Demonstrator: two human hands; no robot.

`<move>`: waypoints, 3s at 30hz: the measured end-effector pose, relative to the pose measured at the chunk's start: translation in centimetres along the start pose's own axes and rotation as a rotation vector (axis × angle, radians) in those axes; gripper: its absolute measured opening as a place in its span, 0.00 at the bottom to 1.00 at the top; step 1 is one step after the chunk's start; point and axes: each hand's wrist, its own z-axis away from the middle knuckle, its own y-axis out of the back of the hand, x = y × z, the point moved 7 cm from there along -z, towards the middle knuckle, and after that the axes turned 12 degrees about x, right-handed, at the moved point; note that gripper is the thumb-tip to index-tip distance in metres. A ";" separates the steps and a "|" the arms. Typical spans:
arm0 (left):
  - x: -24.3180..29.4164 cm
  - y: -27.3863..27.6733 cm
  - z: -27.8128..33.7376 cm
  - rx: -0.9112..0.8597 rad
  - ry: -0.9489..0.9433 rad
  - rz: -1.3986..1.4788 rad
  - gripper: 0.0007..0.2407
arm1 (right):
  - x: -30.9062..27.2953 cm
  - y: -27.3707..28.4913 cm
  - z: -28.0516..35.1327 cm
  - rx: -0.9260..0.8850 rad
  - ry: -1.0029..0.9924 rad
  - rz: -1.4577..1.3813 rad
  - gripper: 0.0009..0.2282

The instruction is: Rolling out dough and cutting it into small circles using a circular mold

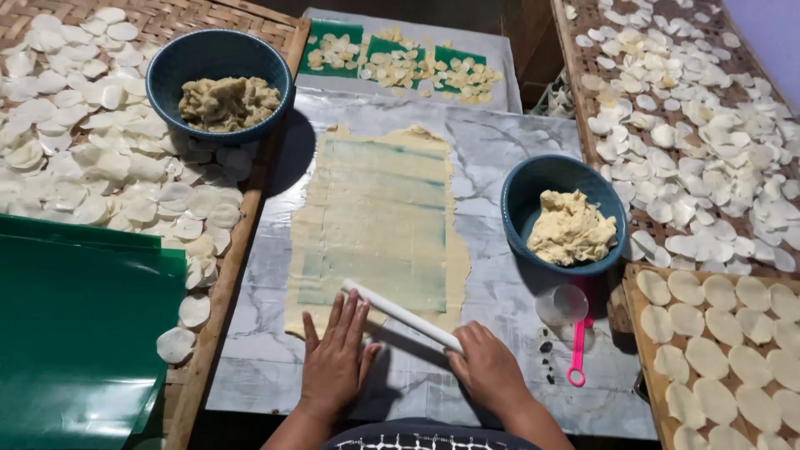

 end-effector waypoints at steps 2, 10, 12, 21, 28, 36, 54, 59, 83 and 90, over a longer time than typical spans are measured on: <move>-1.0 0.3 -0.1 0.040 0.044 -0.016 0.31 | 2.7 0.6 1.4 0.106 -0.113 0.029 0.11; -8.5 -1.1 2.0 -0.040 0.186 -0.166 0.28 | 8.3 0.3 2.7 0.308 -0.409 0.379 0.26; -10.3 -1.0 2.0 -0.065 0.210 -0.141 0.29 | 7.5 1.2 2.4 0.391 -0.352 0.450 0.24; -13.3 -1.4 5.6 -0.098 0.212 -0.012 0.30 | 10.6 7.8 -1.1 0.661 -0.495 0.274 0.28; -12.3 0.8 7.0 -0.098 0.107 0.071 0.32 | 7.8 9.5 -2.1 0.692 -0.498 0.310 0.24; -12.2 1.0 6.5 -0.120 0.074 0.088 0.29 | -3.3 5.4 -6.8 0.288 -0.221 -0.254 0.31; -11.9 1.6 5.4 -0.176 0.108 0.113 0.30 | -3.5 1.2 -7.6 0.254 -0.086 -0.229 0.32; -12.0 1.4 5.5 -0.198 0.114 0.123 0.30 | -3.5 0.7 -8.2 0.240 -0.084 -0.203 0.31; -12.5 0.9 5.0 -0.181 0.216 0.074 0.29 | -5.2 -0.6 -12.9 0.378 -0.221 -0.108 0.08; -12.5 0.5 5.2 -0.193 0.215 0.012 0.30 | -5.2 -1.4 -12.7 0.395 -0.168 0.046 0.05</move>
